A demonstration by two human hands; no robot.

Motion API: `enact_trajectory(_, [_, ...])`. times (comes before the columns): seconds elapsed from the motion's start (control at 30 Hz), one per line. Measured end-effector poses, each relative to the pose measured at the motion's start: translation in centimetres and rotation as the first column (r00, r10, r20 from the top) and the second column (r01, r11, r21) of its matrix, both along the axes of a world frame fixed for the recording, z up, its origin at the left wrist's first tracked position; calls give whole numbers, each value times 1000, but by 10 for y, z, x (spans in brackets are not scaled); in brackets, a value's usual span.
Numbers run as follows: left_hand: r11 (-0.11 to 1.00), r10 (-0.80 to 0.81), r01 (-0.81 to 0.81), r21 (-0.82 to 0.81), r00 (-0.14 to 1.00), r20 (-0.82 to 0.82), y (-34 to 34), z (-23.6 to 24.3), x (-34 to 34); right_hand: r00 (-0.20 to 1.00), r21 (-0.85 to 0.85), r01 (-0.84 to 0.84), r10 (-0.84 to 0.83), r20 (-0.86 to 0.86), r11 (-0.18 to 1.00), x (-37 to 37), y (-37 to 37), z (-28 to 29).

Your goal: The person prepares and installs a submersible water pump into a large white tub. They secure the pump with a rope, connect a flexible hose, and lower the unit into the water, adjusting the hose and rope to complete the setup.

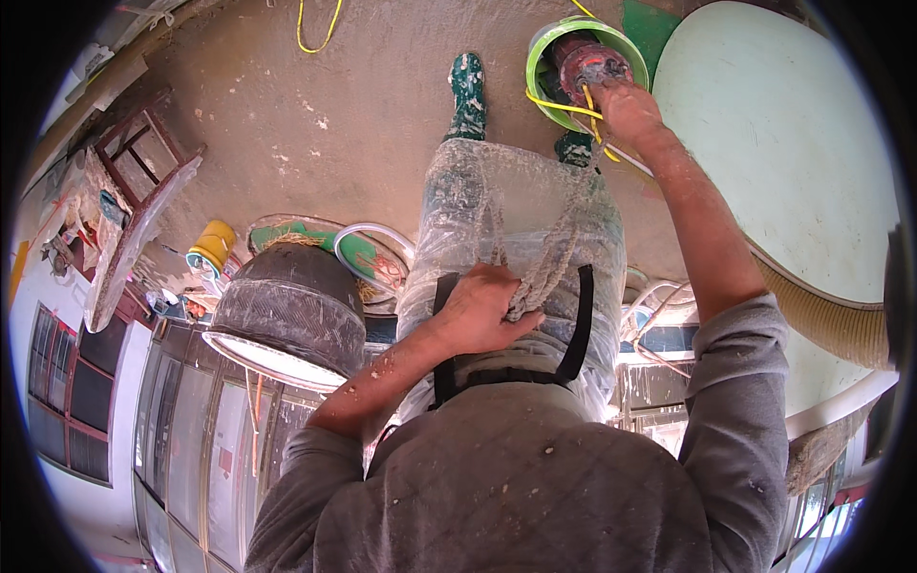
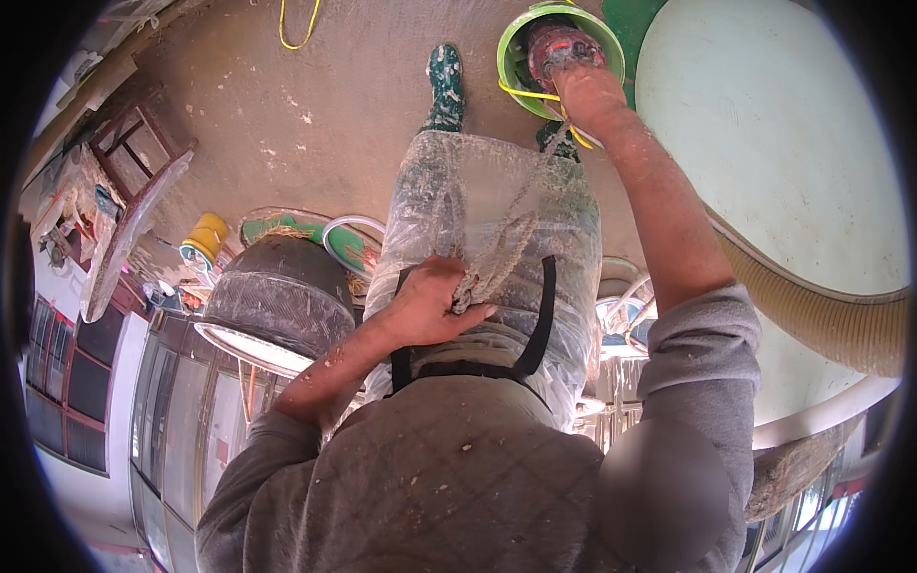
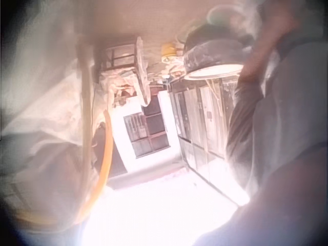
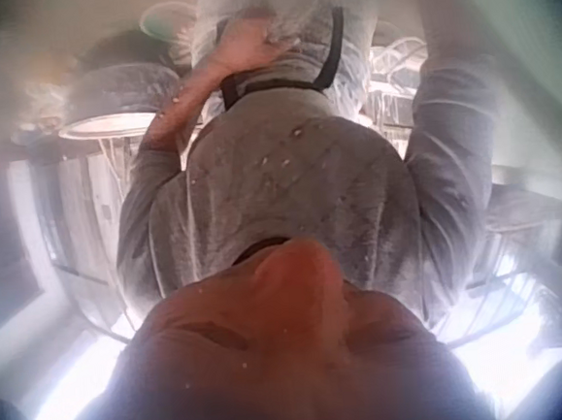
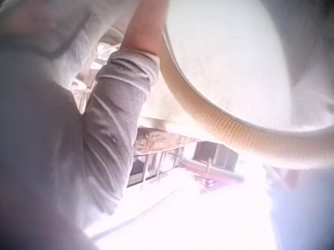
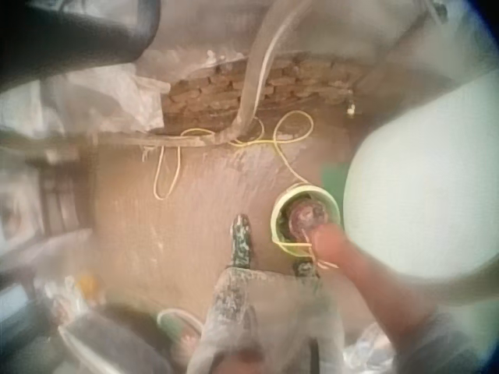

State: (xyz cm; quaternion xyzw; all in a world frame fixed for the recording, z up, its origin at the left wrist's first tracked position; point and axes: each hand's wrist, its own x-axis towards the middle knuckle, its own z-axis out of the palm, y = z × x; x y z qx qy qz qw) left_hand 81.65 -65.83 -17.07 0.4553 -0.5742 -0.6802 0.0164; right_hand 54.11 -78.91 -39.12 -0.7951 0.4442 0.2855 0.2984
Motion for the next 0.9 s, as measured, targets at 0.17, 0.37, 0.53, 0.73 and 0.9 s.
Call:
enact_trajectory(0.17, [915,196,-236,326,969,153,-6,7,23,991,-71,-127,130,38,989,-3,-16,-13])
enact_trajectory(0.37, [636,517,-611,471,791,328,-4,-1,34,651,-86,758,-742,160,646,-21,-6,-46])
enact_trajectory(0.53, [606,542,-642,470,766,347,-5,4,33,357,27,934,-934,26,357,-45,16,-65])
enact_trajectory(0.73, [486,693,-750,448,643,326,-14,-3,32,419,144,898,-908,6,415,-56,40,-63])
enact_trajectory(0.9, [463,735,-778,426,605,306,-19,-6,26,696,121,716,-716,-54,688,-56,56,-41])
